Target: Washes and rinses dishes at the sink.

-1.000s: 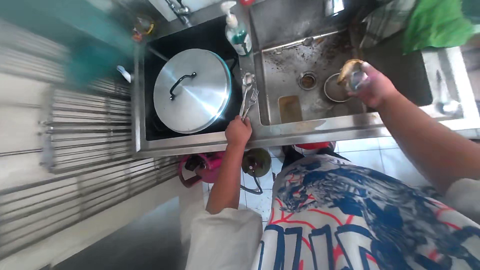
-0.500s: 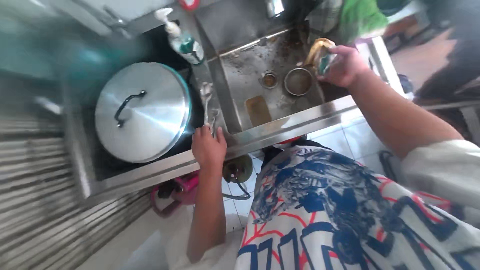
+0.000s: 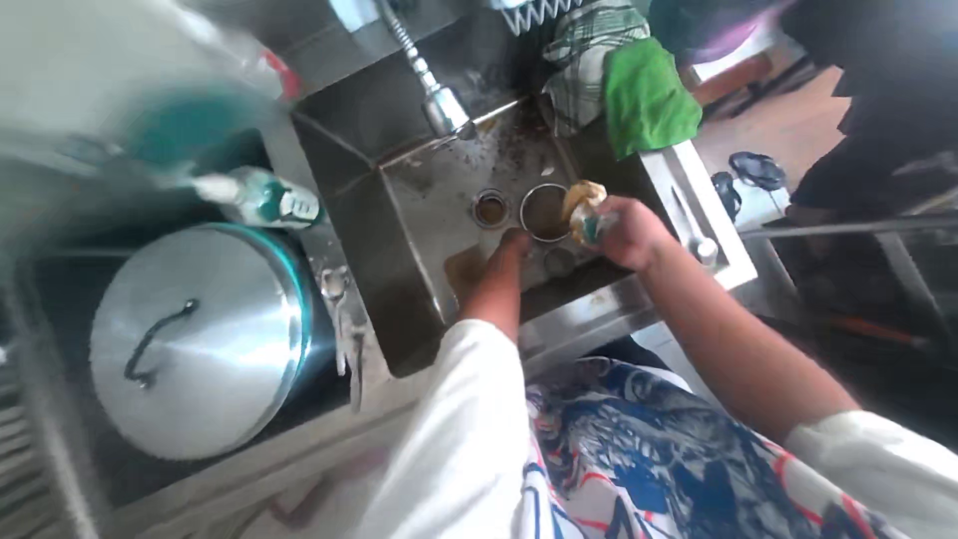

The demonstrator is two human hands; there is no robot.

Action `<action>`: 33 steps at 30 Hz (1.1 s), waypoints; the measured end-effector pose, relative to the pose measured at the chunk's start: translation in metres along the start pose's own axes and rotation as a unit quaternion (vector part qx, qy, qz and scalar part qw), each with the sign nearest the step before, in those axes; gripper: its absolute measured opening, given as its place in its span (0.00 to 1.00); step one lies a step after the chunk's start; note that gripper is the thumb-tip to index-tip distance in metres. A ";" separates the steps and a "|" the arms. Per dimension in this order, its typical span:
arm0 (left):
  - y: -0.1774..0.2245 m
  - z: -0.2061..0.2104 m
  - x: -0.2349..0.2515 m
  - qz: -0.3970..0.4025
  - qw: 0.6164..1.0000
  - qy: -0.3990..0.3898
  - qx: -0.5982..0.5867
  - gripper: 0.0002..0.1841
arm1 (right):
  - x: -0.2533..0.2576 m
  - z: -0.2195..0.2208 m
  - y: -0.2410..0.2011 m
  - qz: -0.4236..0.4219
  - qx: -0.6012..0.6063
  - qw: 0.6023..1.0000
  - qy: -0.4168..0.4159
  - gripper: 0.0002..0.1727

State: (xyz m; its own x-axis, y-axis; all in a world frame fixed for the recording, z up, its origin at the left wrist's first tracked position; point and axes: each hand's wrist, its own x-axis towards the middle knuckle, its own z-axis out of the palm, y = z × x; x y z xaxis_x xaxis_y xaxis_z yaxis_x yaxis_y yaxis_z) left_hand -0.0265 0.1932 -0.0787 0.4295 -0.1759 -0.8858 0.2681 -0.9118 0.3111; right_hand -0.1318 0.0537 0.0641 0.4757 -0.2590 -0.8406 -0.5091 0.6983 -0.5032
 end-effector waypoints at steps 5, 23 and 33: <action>0.009 0.036 0.067 -0.005 1.000 -0.006 0.010 0.22 | 0.009 -0.020 0.004 0.000 0.046 0.999 0.026 0.18; 0.060 -0.014 0.070 -0.035 0.979 -0.016 -0.199 0.20 | 0.007 -0.022 0.002 0.003 0.013 1.000 -0.006 0.20; 0.096 -0.057 0.058 -0.118 0.882 -0.102 -0.444 0.06 | -0.006 -0.009 -0.006 -0.010 0.013 1.000 -0.008 0.16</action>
State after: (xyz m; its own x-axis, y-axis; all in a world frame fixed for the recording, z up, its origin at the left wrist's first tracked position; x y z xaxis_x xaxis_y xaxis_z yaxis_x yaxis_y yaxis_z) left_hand 0.0731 0.1169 -0.0813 0.1316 -0.1669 -0.9771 0.9383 -0.2969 0.1771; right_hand -0.1373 0.0450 0.0703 0.4979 -0.2620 -0.8267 -0.4807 0.7100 -0.5146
